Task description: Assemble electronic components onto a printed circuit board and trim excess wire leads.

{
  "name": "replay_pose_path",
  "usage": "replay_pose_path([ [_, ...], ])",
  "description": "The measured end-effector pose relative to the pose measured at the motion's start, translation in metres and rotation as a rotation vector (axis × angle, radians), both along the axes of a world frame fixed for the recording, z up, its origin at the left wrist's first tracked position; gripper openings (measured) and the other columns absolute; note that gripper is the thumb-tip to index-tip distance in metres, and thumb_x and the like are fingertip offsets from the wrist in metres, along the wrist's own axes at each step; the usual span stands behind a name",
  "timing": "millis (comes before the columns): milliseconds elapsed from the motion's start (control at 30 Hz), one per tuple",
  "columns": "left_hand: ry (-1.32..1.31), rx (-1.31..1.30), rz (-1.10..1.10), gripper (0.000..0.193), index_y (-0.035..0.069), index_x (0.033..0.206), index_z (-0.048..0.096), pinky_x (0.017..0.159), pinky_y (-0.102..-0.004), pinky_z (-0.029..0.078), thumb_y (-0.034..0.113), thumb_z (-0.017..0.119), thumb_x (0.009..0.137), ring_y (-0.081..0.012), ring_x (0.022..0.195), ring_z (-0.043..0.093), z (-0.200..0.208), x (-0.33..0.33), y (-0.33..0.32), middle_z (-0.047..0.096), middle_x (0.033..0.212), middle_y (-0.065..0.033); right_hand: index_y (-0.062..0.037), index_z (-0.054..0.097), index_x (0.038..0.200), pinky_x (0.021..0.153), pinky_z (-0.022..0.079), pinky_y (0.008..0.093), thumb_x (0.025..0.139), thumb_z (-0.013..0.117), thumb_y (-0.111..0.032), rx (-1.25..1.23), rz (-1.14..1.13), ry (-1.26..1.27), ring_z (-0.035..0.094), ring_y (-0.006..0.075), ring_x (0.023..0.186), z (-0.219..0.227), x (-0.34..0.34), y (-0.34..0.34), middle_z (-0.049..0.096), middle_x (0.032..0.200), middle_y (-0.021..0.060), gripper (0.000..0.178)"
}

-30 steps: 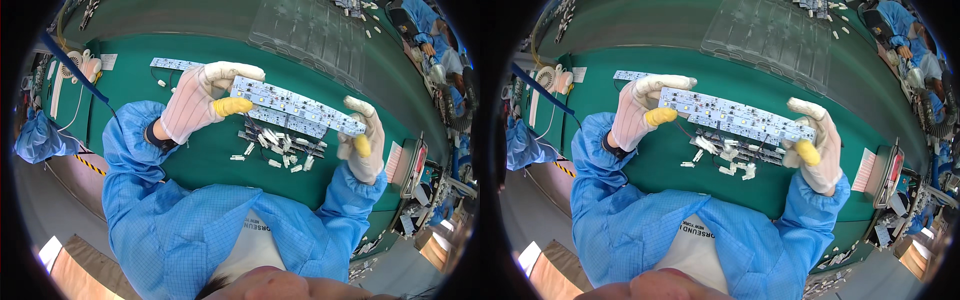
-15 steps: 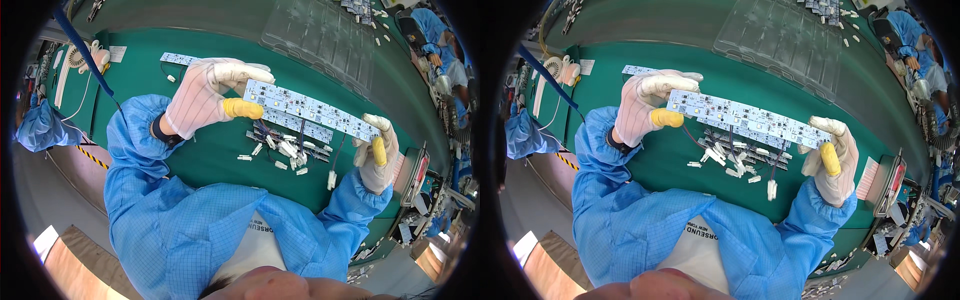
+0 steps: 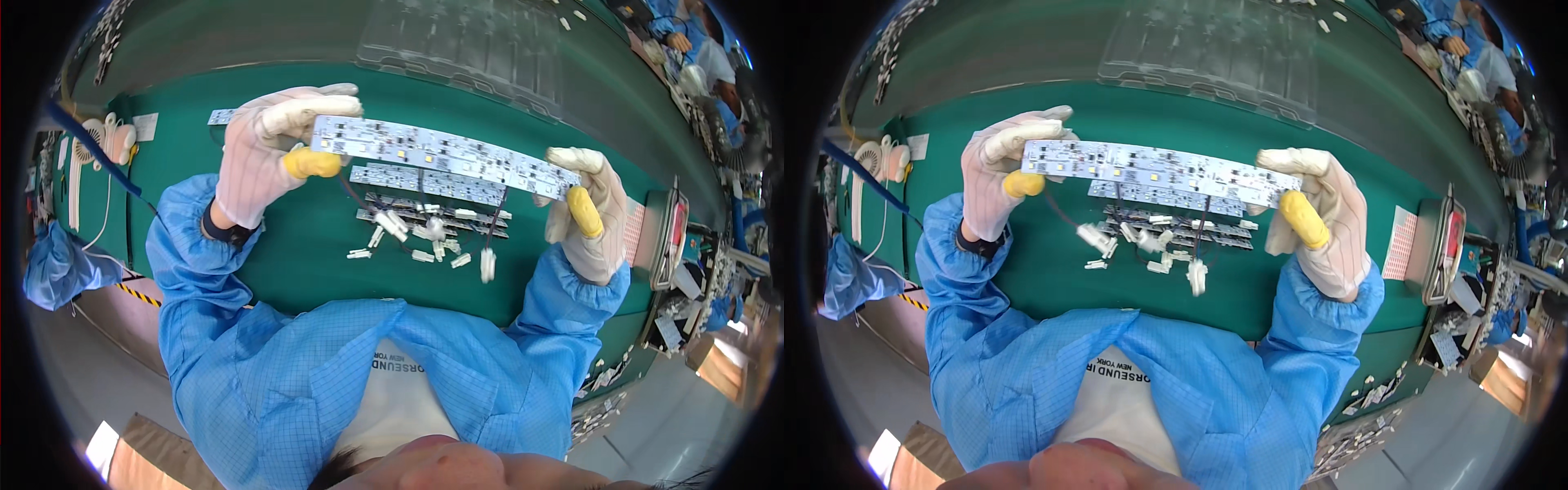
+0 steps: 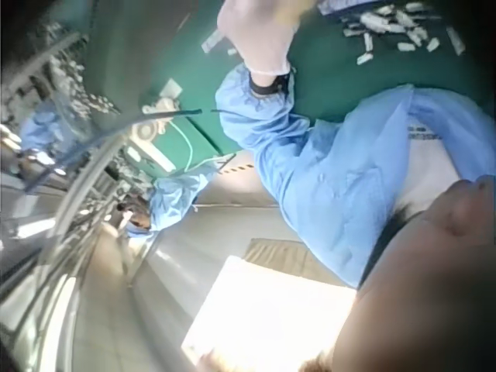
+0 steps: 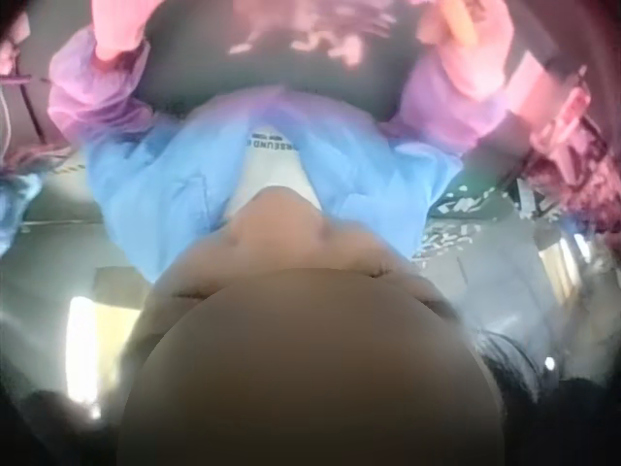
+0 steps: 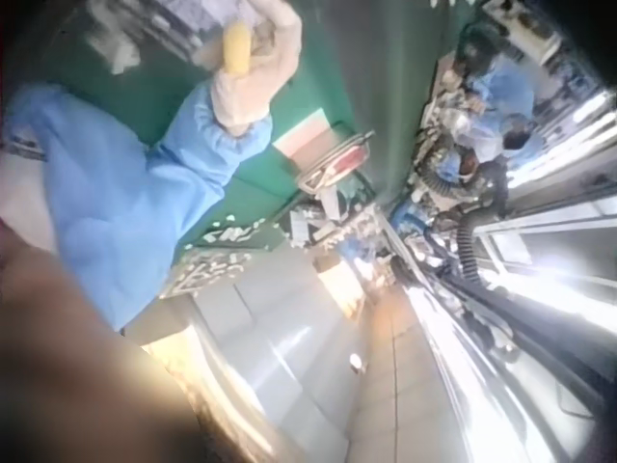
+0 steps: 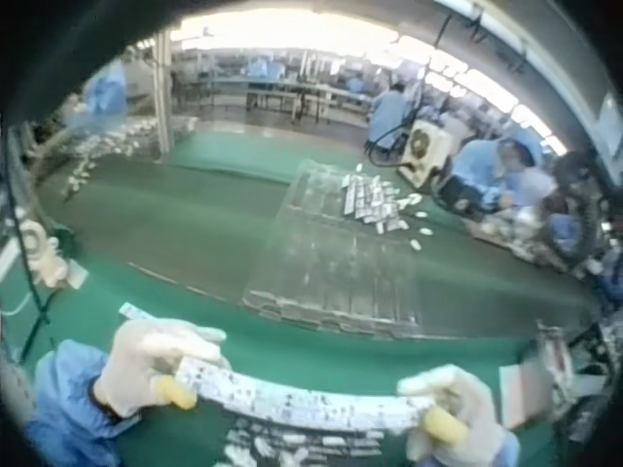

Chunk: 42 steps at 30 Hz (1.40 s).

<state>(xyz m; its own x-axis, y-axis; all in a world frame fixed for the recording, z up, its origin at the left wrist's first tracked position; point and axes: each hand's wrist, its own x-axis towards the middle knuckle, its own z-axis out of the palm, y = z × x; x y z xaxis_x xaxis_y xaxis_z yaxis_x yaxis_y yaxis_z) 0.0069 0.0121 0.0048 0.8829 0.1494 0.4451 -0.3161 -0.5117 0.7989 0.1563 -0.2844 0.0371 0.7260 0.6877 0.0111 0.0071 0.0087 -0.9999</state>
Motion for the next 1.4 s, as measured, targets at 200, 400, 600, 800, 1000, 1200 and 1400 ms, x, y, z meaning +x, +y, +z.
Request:
replay_pose_path([
  [200,0.004,0.018,-0.079,0.052,0.004,0.1,0.067,0.081,-0.0326,0.052,0.05,0.064,0.077,-0.0243,0.098,0.065,-0.006,0.005,0.005,0.068,0.075,-0.0081,0.0035,0.054,0.11,0.04,0.035,0.0138,0.085,0.062,-0.045,0.041,0.038,0.01,0.05,0.0059,0.045,0.0,-0.001,0.0,0.062,0.074,0.0117,0.056],
  [400,0.009,0.024,-0.092,0.051,0.004,0.1,0.067,0.085,-0.034,0.05,0.05,0.062,0.078,-0.0257,0.099,0.064,-0.005,0.007,0.003,0.067,0.073,-0.0077,0.0023,0.054,0.11,0.04,0.035,0.0148,0.087,0.062,-0.041,0.015,0.061,0.001,0.049,0.0059,0.044,0.002,0.001,-0.005,0.062,0.077,0.0116,0.05],
  [600,-0.128,0.035,-0.192,0.053,0.008,0.117,0.058,0.1,-0.052,0.039,0.046,0.063,0.081,-0.0255,0.083,0.064,-0.007,0.01,0.004,0.065,0.089,-0.0158,0.002,0.054,0.111,0.04,0.035,0.0165,0.084,0.067,-0.031,-0.074,-0.042,-0.029,0.048,0.0062,0.044,0.008,-0.003,-0.006,0.062,0.086,0.0107,0.045],
  [800,-0.086,0.034,-0.172,0.056,0.005,0.116,0.058,0.099,-0.0473,0.041,0.048,0.063,0.081,-0.0247,0.083,0.063,-0.011,0.01,0.007,0.064,0.094,-0.0187,0.0014,0.055,0.11,0.042,0.036,0.0178,0.081,0.07,-0.033,-0.024,-0.034,0.028,0.048,0.0061,0.045,0.013,-0.009,-0.005,0.061,0.082,0.0088,0.048],
  [1000,0.183,-0.071,0.022,0.061,0.003,0.115,0.06,0.068,-0.0251,0.048,0.055,0.058,0.083,-0.0146,0.079,0.063,-0.004,0.005,-0.002,0.065,0.102,-0.0157,0.002,0.054,0.114,0.047,0.039,0.0179,0.083,0.068,-0.039,0.059,0.091,-0.059,0.052,0.0071,0.051,0.005,-0.002,-0.007,0.064,0.097,0.0129,0.053],
  [1200,0.251,0.064,-0.004,0.064,0.005,0.111,0.064,0.057,-0.0221,0.045,0.062,0.04,0.089,-0.0128,0.069,0.064,-0.011,0.008,0.005,0.065,0.107,-0.0123,0.0011,0.054,0.116,0.048,0.039,0.0167,0.088,0.058,-0.046,0.074,0.183,-0.021,0.05,0.0058,0.052,0.016,-0.005,-0.011,0.066,0.087,0.0121,0.055],
  [1400,0.189,-0.052,0.028,0.068,0.004,0.115,0.062,0.059,-0.0213,0.045,0.063,0.051,0.083,-0.0099,0.072,0.061,-0.012,0.005,-0.002,0.066,0.102,-0.0105,0.002,0.053,0.116,0.046,0.039,0.0166,0.085,0.064,-0.042,0.059,0.155,-0.007,0.052,0.0055,0.054,0.015,-0.009,-0.011,0.065,0.09,0.0115,0.055],
])
